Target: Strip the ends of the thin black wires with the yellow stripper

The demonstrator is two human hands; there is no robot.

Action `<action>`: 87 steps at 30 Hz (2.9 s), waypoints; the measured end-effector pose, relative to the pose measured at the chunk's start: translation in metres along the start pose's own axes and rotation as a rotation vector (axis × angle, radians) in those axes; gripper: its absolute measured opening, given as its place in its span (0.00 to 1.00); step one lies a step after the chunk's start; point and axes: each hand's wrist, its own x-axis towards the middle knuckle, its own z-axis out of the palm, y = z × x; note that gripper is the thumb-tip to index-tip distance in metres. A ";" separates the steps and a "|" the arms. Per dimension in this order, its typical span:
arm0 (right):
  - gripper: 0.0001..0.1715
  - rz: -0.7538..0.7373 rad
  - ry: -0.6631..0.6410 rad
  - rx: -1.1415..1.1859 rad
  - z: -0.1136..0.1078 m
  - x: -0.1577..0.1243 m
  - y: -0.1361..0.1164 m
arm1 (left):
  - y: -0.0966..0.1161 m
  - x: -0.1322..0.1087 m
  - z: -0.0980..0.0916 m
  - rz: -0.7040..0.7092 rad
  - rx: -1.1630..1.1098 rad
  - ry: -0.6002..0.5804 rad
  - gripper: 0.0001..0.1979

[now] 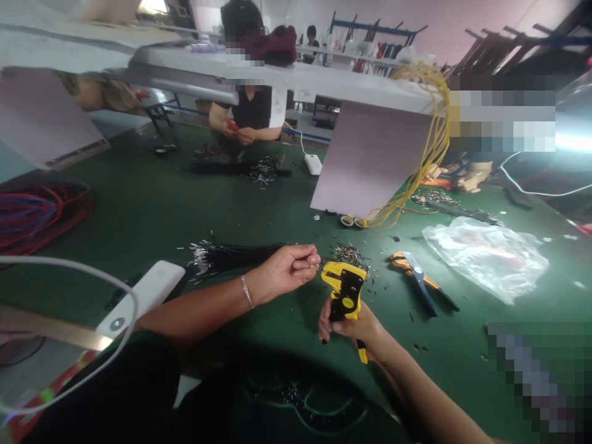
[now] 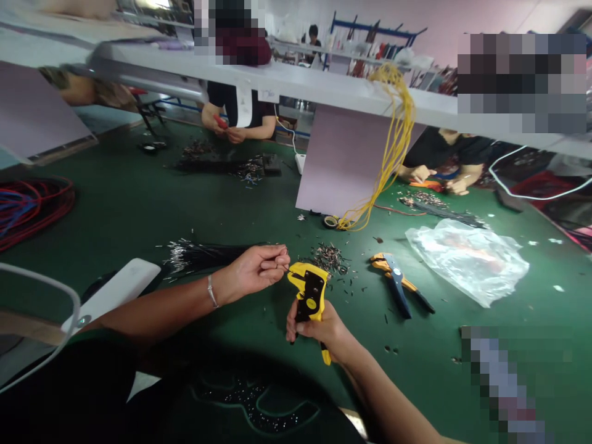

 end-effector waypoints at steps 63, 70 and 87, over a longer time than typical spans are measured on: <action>0.19 0.024 0.213 -0.237 0.001 0.004 0.004 | 0.003 0.007 -0.012 0.057 0.302 -0.084 0.11; 0.19 0.031 0.195 -0.178 0.005 0.004 0.002 | 0.003 0.011 -0.014 0.062 0.293 -0.044 0.11; 0.19 -0.002 0.263 -0.257 0.003 0.006 0.003 | 0.004 0.010 -0.013 0.060 0.301 -0.071 0.11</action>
